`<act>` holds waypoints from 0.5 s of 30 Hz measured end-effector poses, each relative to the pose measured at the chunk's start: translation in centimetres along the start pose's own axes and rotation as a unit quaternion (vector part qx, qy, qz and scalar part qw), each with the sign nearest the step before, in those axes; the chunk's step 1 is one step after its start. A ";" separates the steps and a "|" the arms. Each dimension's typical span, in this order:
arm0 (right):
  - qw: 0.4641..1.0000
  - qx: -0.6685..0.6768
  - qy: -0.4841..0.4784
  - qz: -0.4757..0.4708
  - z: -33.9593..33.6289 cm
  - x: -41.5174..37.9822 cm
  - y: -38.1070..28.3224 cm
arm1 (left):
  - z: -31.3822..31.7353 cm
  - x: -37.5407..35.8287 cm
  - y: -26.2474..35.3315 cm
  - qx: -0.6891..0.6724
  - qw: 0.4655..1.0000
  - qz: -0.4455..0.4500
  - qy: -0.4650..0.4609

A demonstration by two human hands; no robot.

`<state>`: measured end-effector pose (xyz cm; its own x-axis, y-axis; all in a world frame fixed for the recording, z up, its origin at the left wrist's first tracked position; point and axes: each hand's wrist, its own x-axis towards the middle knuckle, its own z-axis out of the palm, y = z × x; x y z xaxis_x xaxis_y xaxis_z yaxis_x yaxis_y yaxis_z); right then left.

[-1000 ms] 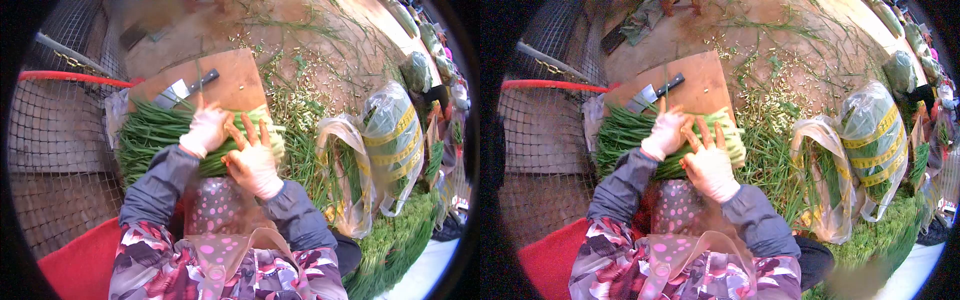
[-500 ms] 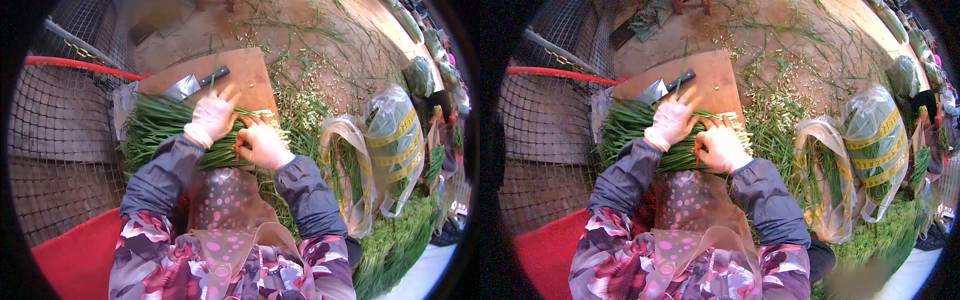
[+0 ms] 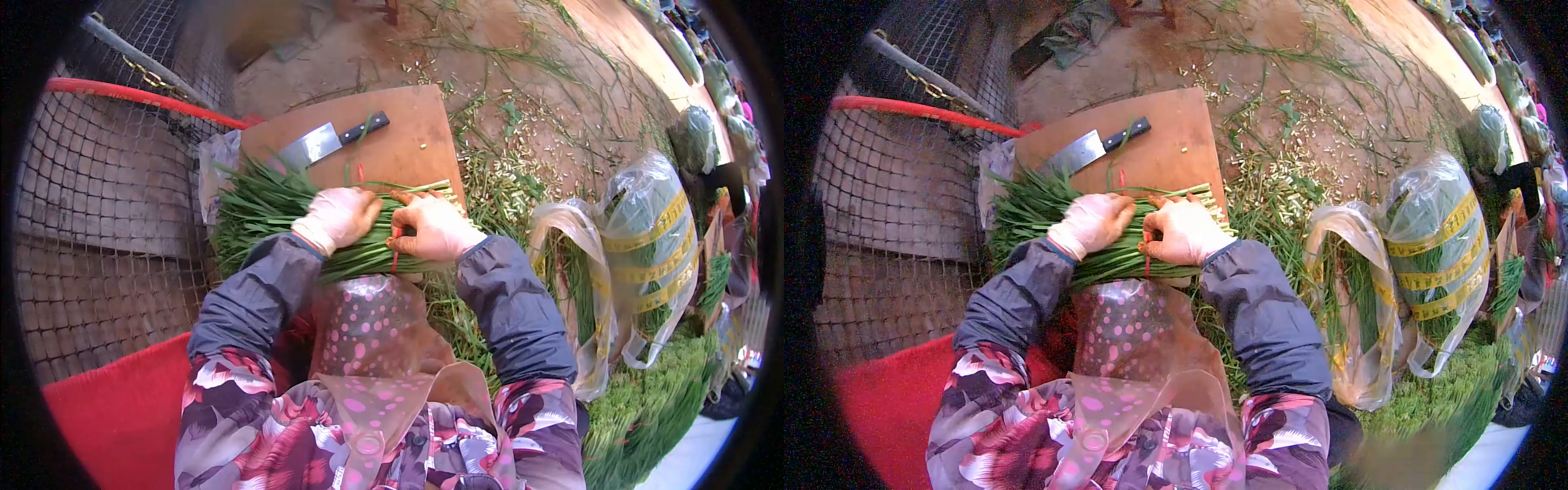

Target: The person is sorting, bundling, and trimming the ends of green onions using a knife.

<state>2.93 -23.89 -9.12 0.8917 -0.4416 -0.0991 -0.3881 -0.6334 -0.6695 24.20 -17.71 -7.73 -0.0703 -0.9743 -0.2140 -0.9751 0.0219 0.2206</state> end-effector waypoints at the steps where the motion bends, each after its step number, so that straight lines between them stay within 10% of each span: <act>1: 1.000 -0.001 0.018 -0.006 0.1 0.0 0.1 | -0.7 -0.6 -1.1 0.028 0.999 -0.039 -0.003; 5: 1.000 0.004 0.022 0.002 0.1 -0.1 0.0 | -4.4 -3.3 -7.5 0.191 0.969 -0.157 -0.023; 7: 1.000 0.005 0.024 -0.002 0.2 -0.1 0.2 | -7.2 -3.9 -9.4 0.338 0.927 -0.121 0.112; 10: 1.000 0.006 0.027 0.003 0.1 -0.2 0.0 | -10.0 -0.4 -6.7 0.106 0.956 0.004 0.273; 12: 0.999 0.005 0.032 -0.002 0.2 -0.1 0.1 | -8.2 3.2 -2.7 -0.060 0.984 -0.023 0.168; 15: 1.000 0.008 0.027 0.000 -0.1 0.0 0.0 | -4.3 8.6 1.5 0.105 0.988 -0.084 -0.072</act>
<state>2.87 -23.93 -9.03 0.8776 -0.4756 -0.0597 -0.3839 -0.6228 -0.6817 23.01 -27.03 -5.12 0.0826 -0.9265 -0.3671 -0.9966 -0.0777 -0.0281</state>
